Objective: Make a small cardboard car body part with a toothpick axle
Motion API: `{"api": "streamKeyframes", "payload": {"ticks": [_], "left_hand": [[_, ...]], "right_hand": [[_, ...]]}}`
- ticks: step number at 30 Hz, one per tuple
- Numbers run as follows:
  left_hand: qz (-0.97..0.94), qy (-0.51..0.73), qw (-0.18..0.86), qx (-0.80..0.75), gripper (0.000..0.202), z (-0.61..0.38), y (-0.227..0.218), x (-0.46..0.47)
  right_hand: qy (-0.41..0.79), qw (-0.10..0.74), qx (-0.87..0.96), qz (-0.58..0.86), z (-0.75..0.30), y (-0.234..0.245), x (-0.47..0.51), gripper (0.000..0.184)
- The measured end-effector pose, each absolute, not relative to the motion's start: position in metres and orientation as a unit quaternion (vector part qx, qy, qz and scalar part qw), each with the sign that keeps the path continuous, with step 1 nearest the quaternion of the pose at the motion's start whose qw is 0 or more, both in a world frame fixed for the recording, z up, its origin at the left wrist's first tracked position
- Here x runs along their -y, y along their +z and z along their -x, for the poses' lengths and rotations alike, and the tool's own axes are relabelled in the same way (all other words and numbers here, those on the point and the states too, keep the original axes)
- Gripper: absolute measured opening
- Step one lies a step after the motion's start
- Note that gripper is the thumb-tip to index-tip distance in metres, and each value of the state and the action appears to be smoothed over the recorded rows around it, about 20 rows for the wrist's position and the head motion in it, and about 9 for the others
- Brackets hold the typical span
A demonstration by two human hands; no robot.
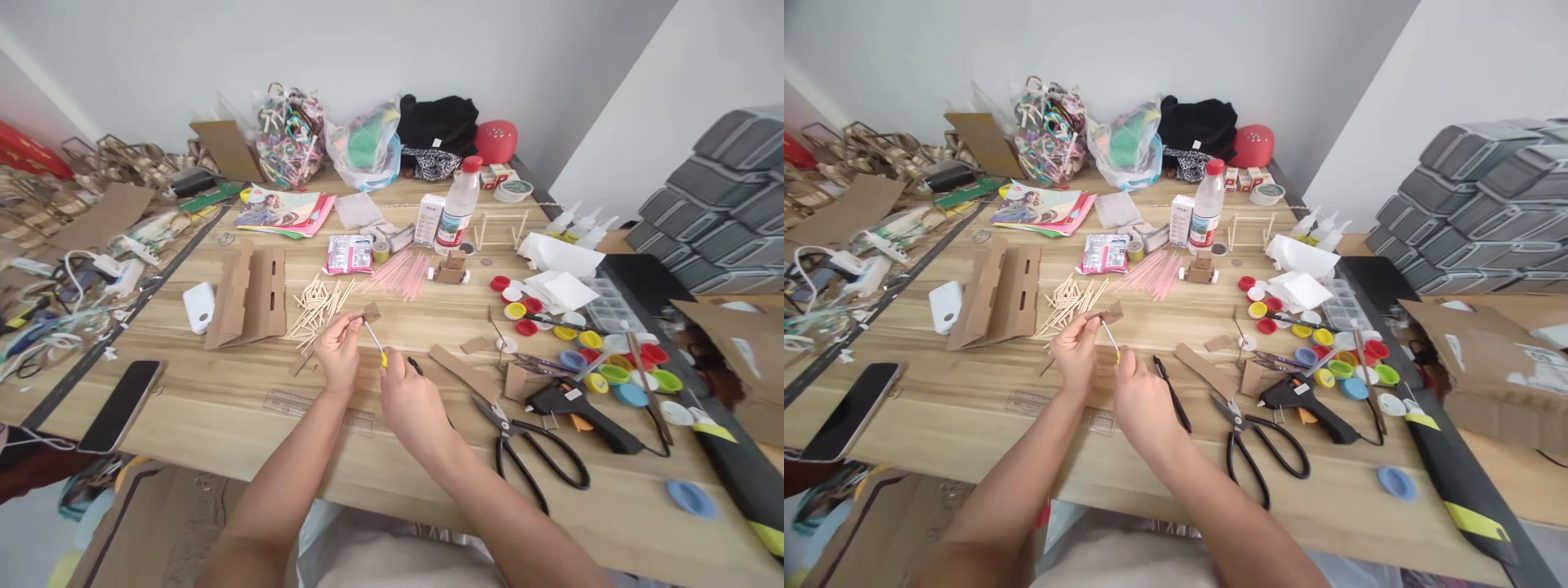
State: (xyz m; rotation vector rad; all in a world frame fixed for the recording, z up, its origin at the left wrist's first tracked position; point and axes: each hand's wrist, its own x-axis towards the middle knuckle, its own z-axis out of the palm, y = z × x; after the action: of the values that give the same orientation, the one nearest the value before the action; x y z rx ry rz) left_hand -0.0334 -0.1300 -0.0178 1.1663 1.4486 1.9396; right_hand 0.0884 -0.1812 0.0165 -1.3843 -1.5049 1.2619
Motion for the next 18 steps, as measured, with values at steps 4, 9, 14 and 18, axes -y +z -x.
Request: {"api": "streamKeyframes", "payload": {"ticks": [4,9,14,18], "left_hand": [[-0.428,0.698,0.232,-0.525,0.037,0.032,-0.015,0.132],[-0.472,0.684,0.221,-0.511,0.036,0.034,-0.015,0.131],[-0.517,0.677,0.170,-0.496,0.034,0.037,-0.019,0.129],[-0.525,0.675,0.136,-0.501,0.033,0.032,-0.024,0.130]], "right_hand": [[0.648,0.348,0.526,0.426,-0.100,0.022,0.180,0.032],[0.594,0.353,0.575,0.438,-0.107,0.025,0.181,0.029],[0.277,0.248,0.743,0.556,-0.100,0.015,0.187,0.015],[0.256,0.223,0.734,0.588,-0.096,0.010,0.193,0.016]]}}
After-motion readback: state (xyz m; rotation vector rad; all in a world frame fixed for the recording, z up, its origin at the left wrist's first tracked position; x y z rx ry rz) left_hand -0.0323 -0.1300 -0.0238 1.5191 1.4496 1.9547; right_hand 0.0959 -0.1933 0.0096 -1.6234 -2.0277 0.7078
